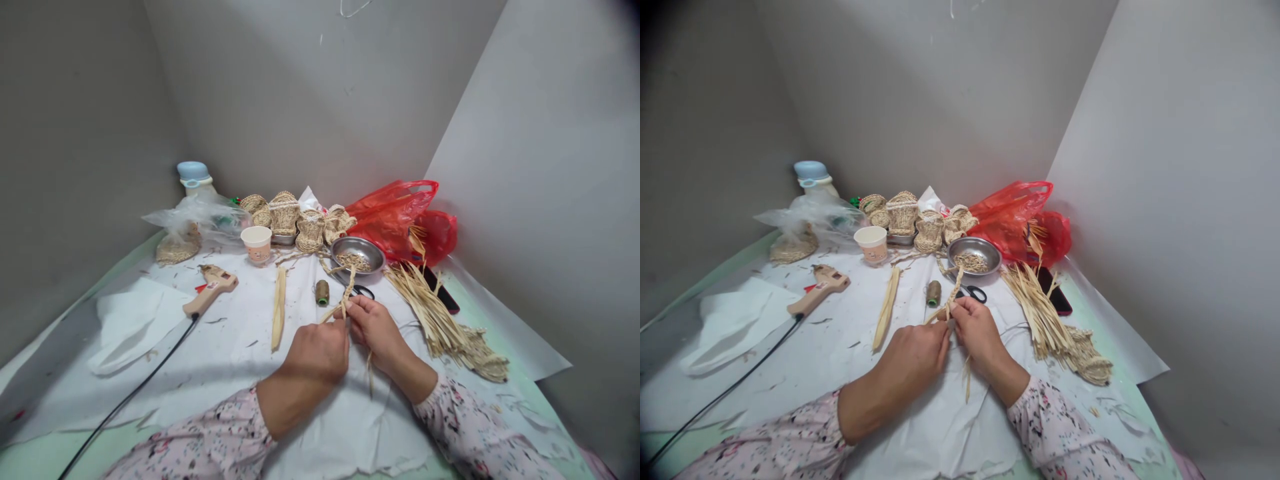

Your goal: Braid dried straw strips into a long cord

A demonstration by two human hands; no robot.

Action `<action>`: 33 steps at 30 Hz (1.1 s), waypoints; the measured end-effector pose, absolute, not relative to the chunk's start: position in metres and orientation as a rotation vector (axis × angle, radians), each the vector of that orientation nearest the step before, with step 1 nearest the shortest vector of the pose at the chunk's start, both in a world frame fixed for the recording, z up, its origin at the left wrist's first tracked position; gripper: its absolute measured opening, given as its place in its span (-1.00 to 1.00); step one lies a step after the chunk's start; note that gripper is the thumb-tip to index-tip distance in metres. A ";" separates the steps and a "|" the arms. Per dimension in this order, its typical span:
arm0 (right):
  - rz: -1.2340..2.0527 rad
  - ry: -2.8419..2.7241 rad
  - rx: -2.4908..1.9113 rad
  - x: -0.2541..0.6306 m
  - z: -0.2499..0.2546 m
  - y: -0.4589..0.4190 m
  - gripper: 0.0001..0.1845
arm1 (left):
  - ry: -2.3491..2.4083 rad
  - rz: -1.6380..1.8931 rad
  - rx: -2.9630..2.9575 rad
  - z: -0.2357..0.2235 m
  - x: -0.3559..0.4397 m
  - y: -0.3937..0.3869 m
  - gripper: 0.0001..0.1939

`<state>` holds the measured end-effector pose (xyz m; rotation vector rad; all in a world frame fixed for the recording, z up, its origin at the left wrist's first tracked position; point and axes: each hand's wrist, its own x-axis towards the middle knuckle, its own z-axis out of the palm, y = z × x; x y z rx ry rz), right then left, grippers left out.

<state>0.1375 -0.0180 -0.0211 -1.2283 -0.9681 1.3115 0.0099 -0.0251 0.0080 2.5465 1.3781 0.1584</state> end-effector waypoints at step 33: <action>1.106 -1.458 -1.285 0.155 -0.007 -0.014 -0.80 | 0.896 0.605 1.457 -0.007 -0.007 0.013 -0.63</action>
